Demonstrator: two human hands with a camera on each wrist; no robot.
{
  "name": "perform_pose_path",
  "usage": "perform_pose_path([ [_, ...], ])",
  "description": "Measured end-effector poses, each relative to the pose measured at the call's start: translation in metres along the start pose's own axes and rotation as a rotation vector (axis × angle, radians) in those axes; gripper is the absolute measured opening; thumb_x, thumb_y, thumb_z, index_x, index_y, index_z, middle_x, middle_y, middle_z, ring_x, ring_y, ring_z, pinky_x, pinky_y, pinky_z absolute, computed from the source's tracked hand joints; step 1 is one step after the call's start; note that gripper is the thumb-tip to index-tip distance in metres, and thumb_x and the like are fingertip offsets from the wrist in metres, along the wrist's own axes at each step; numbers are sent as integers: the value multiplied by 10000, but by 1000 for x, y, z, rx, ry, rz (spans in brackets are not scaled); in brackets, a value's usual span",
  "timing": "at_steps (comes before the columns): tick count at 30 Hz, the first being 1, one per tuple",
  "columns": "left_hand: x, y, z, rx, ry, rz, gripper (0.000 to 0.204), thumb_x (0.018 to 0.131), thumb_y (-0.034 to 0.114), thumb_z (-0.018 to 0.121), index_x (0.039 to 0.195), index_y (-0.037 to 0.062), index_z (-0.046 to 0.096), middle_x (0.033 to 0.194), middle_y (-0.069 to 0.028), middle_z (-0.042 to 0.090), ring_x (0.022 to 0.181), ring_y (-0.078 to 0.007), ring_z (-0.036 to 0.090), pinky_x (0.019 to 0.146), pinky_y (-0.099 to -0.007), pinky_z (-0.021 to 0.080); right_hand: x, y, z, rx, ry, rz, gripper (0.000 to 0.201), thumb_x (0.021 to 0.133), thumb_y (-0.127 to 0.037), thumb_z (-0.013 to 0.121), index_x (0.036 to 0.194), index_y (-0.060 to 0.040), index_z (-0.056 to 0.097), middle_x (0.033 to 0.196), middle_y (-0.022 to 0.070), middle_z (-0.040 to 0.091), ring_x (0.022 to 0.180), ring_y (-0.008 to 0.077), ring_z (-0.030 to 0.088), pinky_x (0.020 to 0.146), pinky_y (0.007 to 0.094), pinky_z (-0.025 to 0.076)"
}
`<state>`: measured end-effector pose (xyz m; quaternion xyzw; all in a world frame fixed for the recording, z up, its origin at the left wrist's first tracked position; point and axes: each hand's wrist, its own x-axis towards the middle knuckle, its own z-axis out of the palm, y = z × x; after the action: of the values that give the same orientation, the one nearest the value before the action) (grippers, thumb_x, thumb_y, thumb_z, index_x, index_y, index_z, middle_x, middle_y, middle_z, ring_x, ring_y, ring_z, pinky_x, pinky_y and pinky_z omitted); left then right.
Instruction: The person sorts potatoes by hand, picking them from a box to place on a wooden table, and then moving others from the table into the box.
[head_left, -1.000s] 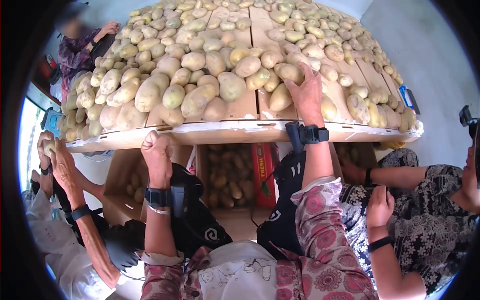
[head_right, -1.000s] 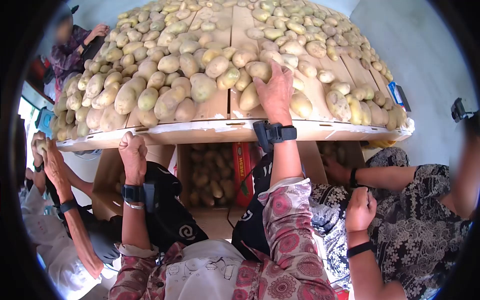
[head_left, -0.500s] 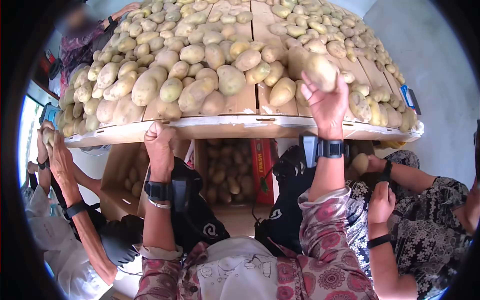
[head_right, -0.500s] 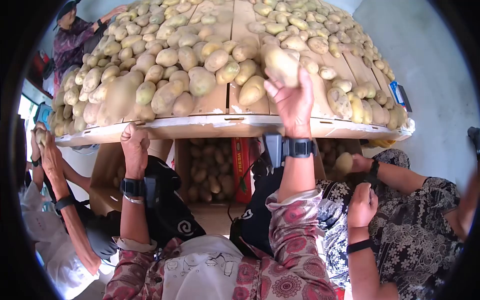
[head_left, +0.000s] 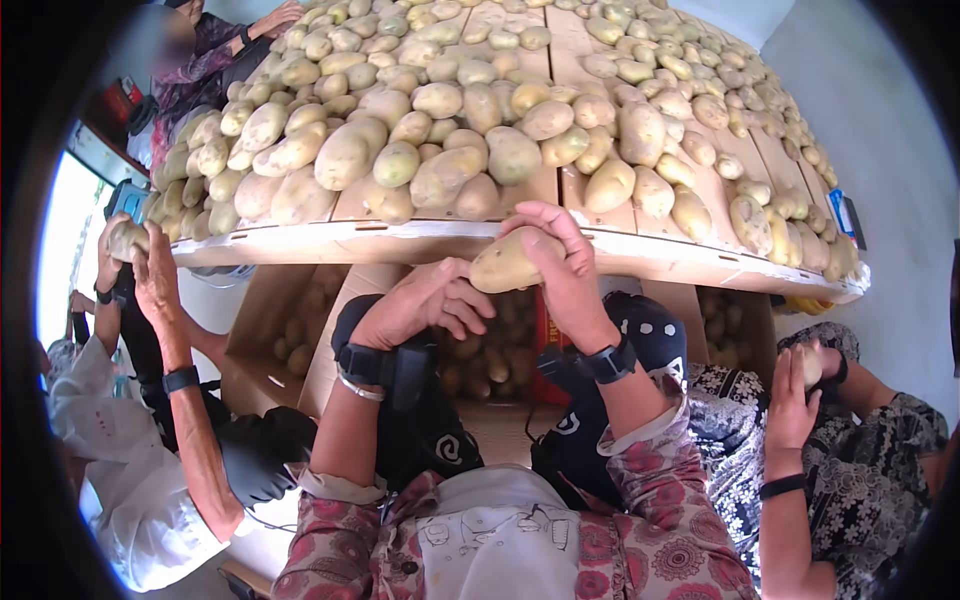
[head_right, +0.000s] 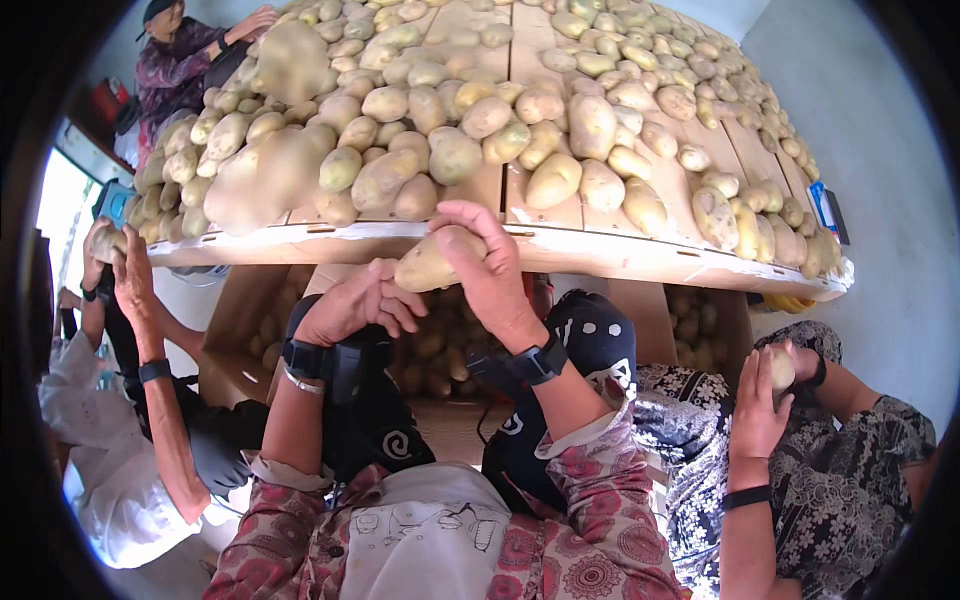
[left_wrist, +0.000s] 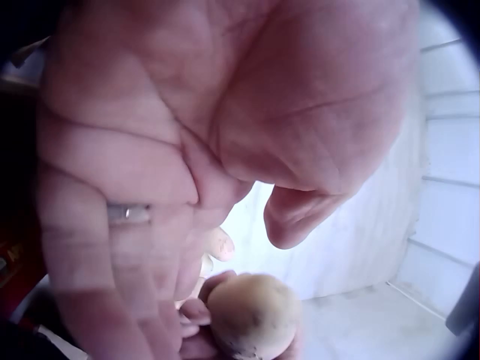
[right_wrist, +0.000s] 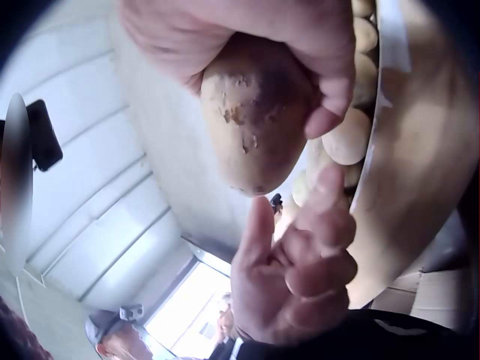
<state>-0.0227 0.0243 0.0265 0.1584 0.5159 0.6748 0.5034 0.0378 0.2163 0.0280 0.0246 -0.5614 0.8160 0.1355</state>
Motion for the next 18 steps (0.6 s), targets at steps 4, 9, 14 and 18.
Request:
perform_pose_path([
  [4,2,1,2,-109,0,122,460,948,408,380,1215,36,427,962,-117,593,731,-164,615,597,-230,486,1,5,16,-125,-184,-86,414,859,-76,538,1246,-17,406,1142,78,515,985,106,497,873,260,407],
  [9,-1,1,1,-91,61,234,395,936,297,474,1227,35,425,869,-52,569,640,-84,537,567,-207,443,0,7,18,-225,-312,-127,500,859,-135,566,1296,-12,354,1230,114,467,1119,160,436,949,285,357],
  [14,-2,1,-8,-250,359,417,375,938,363,442,1128,44,491,831,-22,577,604,-83,500,515,-197,384,5,4,-13,88,39,-12,253,927,-202,470,1100,-20,500,1064,98,568,1001,169,544,844,294,446],
  [18,-7,-6,-54,-456,171,602,442,922,462,400,979,54,560,736,-10,563,493,-73,393,433,-197,292,16,-16,-61,339,219,-2,213,914,-267,518,817,-78,523,710,26,545,607,106,510,522,214,416],
])
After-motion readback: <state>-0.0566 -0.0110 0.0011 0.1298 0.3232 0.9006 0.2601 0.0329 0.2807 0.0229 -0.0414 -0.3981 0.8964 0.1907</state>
